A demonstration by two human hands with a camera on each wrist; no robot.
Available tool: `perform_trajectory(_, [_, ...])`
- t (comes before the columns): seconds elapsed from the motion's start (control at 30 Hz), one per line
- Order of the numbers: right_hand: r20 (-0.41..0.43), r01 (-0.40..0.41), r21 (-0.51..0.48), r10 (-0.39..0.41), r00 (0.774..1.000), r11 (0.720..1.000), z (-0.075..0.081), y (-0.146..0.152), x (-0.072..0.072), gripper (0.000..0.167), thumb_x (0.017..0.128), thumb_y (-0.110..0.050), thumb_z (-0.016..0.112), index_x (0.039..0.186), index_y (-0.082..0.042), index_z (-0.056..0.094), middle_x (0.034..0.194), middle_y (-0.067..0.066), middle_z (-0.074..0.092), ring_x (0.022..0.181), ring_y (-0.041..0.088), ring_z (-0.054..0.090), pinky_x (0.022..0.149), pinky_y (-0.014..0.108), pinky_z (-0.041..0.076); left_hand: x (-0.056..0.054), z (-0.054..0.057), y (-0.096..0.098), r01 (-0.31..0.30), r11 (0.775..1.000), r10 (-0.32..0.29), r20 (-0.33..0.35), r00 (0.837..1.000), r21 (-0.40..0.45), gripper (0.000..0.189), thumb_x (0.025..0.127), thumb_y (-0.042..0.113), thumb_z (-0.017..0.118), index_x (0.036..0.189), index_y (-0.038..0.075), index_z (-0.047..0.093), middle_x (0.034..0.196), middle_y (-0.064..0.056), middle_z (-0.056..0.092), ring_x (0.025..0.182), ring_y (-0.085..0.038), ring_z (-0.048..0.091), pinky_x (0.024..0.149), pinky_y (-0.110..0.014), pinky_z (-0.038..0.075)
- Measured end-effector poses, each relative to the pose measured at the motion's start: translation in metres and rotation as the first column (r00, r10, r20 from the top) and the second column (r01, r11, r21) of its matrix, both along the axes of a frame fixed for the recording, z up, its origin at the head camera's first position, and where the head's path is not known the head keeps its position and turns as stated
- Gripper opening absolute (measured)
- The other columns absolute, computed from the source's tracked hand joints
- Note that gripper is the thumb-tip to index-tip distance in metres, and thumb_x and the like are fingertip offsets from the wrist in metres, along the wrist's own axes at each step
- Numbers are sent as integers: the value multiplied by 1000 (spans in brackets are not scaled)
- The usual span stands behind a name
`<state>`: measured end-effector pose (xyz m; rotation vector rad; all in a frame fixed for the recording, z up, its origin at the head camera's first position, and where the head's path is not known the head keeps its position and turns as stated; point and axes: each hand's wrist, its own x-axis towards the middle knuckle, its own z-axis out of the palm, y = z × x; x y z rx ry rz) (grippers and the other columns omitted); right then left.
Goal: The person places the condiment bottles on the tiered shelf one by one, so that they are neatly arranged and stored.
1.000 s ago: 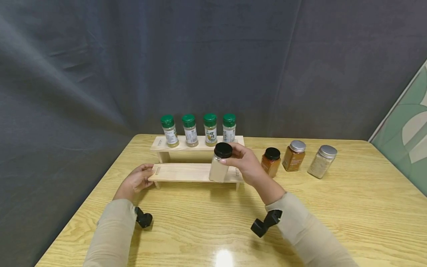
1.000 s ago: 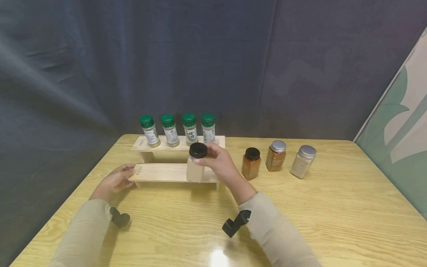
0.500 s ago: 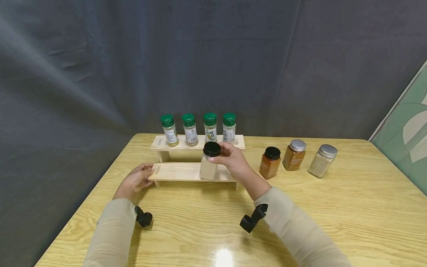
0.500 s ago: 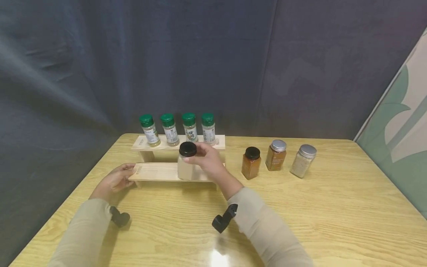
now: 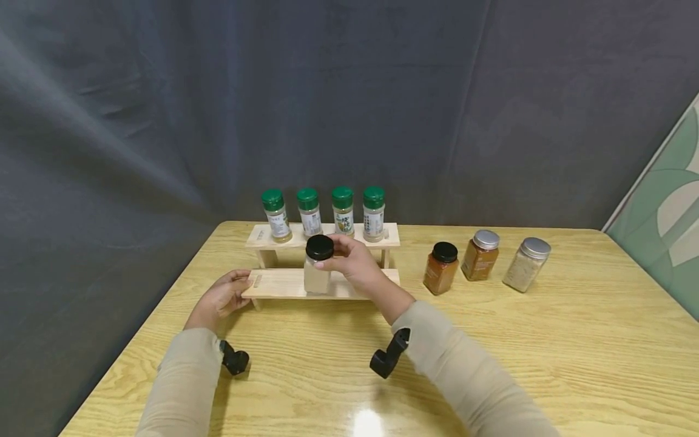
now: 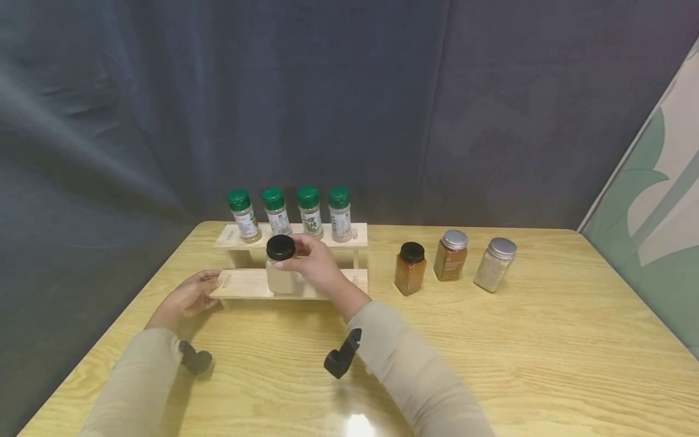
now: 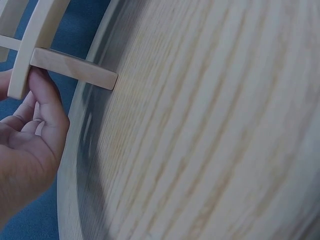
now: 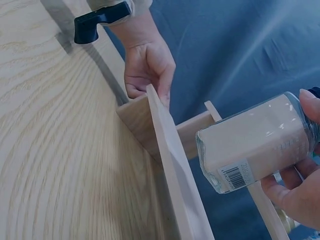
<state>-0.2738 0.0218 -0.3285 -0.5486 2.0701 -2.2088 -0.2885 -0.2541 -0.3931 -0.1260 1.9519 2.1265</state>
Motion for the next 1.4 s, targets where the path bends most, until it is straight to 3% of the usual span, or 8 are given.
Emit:
perform_trajectory(0.47, [-34, -42, -12, 41, 999, 999, -9, -32, -6, 47, 66, 11, 67, 110, 5, 52, 100, 13, 57, 90, 18, 54, 74, 27, 44, 0, -3, -1, 2, 1000, -2, 6, 1000, 11, 28, 88, 0, 41, 115, -1, 31, 89, -2, 45, 66, -7, 52, 56, -21, 39])
perform_trajectory(0.67, [-16, -39, 17, 39, 999, 999, -9, -43, -10, 47, 67, 8, 68, 111, 3, 53, 103, 14, 57, 92, 19, 53, 74, 25, 44, 0, -3, -2, -6, 1000, 6, 8, 1000, -22, 33, 89, 1, 41, 119, -2, 28, 90, -2, 44, 67, -6, 53, 58, -22, 40])
perform_trajectory(1.0, [-9, -55, 57, 55, 998, 997, -11, -56, -16, 47, 66, 7, 69, 110, 3, 53, 102, 13, 56, 90, 18, 53, 73, 23, 42, 0, -1, -1, 15, 1000, -15, -4, 1000, -9, 29, 89, 0, 40, 116, -2, 29, 86, 0, 47, 67, -6, 54, 58, -22, 41])
perform_trajectory(1.23, [-19, -71, 43, 72, 997, 997, -11, -64, -17, 47, 65, 10, 68, 109, 6, 52, 106, 16, 53, 94, 25, 52, 74, 23, 41, -1, 0, -1, 20, 1000, -20, -6, 1000, -2, 28, 88, -1, 39, 114, 0, 30, 88, 0, 46, 66, -6, 54, 57, -21, 41])
perform_trajectory(1.4, [-47, -67, 48, 69, 996, 997, -13, -69, -16, 46, 66, 10, 68, 108, 5, 52, 104, 15, 54, 88, 17, 53, 72, 19, 40, 0, 1, -1, 20, 1000, -20, 1, 1000, 12, 26, 88, -1, 39, 113, -1, 30, 86, 0, 46, 65, -6, 54, 57, -21, 41])
